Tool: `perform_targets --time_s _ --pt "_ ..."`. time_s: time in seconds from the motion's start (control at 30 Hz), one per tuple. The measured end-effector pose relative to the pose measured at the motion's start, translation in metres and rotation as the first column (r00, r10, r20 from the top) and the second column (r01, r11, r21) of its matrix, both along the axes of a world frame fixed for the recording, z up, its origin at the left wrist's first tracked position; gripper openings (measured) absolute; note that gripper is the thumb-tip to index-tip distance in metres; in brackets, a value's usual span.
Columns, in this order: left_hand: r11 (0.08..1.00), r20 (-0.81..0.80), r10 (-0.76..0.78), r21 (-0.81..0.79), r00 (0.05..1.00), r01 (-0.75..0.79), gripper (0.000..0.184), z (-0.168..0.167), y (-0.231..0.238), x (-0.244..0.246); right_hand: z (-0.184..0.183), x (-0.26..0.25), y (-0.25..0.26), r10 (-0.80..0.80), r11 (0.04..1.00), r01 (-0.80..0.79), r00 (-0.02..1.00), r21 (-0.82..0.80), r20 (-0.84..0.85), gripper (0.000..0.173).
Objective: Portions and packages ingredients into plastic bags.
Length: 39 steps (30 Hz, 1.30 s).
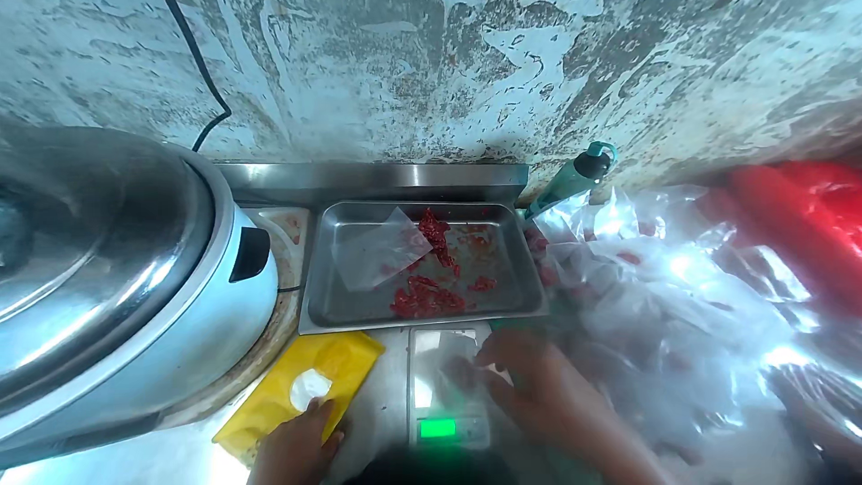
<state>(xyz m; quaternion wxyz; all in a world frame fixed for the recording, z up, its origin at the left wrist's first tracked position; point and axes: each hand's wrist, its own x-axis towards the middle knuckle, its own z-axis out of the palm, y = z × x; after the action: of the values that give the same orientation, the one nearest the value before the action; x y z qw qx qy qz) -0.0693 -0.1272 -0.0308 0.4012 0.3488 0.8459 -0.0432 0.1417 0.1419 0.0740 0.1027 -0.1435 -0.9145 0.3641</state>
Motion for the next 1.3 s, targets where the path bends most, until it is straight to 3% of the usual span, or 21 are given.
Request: perform_targets --time_s 0.17,0.27,0.37,0.57,0.67,0.8,0.97,1.03,1.1,1.2,1.3 --pt "1.000 -0.003 -0.009 -0.014 1.000 0.008 0.059 -0.003 0.003 -0.002 -0.004 0.003 0.014 -0.185 0.978 0.181 0.982 -0.101 -0.041 0.019" --pt "1.000 -0.001 -0.008 0.001 1.000 0.008 0.058 -0.001 0.005 -0.003 -0.013 -0.009 0.048 -0.333 0.911 0.375 0.914 -0.173 0.231 0.018" --pt "0.999 0.004 -0.021 -0.026 1.000 0.021 0.059 0.002 0.009 -0.005 -0.056 -0.029 0.094 -0.409 0.869 0.484 0.819 -0.103 0.402 0.019" --pt "0.997 -0.017 -0.017 -0.069 1.000 0.016 0.060 0.006 0.012 -0.005 -0.147 -0.073 0.134 -0.301 0.920 0.391 0.755 -0.032 0.583 0.025" --pt "0.998 -0.019 -0.007 -0.054 1.000 0.006 0.059 0.008 0.012 -0.003 -0.138 -0.101 0.117 -0.262 0.926 0.376 0.702 -0.032 0.662 0.029" --pt "0.999 -0.014 -0.009 -0.049 1.000 0.009 0.059 0.008 0.010 -0.001 -0.150 -0.125 0.125 -0.363 0.914 0.395 0.690 0.095 0.626 0.032" --pt "0.997 -0.019 -0.013 -0.076 1.000 0.012 0.061 0.009 0.013 -0.001 -0.166 -0.141 0.128 -0.325 0.945 0.224 0.692 0.237 0.644 0.041" --pt "0.996 -0.008 -0.009 -0.086 1.000 0.008 0.061 0.013 0.016 0.000 -0.176 -0.140 0.127 -0.286 0.953 0.133 0.695 0.273 0.660 0.037" --pt "0.997 -0.004 -0.003 -0.081 1.000 0.003 0.061 0.014 0.015 0.001 -0.177 -0.139 0.132 -0.238 0.968 0.102 0.674 0.231 0.700 0.035" --pt "1.000 -0.018 0.016 -0.026 1.000 -0.016 0.058 0.010 0.010 0.000 -0.155 -0.125 0.150 -0.177 0.981 0.185 0.704 0.064 0.688 0.028" --pt "0.999 -0.010 0.037 -0.006 0.999 -0.037 0.057 0.006 0.008 0.001 -0.137 -0.104 0.150 -0.076 0.990 0.137 0.671 -0.022 0.737 0.028"
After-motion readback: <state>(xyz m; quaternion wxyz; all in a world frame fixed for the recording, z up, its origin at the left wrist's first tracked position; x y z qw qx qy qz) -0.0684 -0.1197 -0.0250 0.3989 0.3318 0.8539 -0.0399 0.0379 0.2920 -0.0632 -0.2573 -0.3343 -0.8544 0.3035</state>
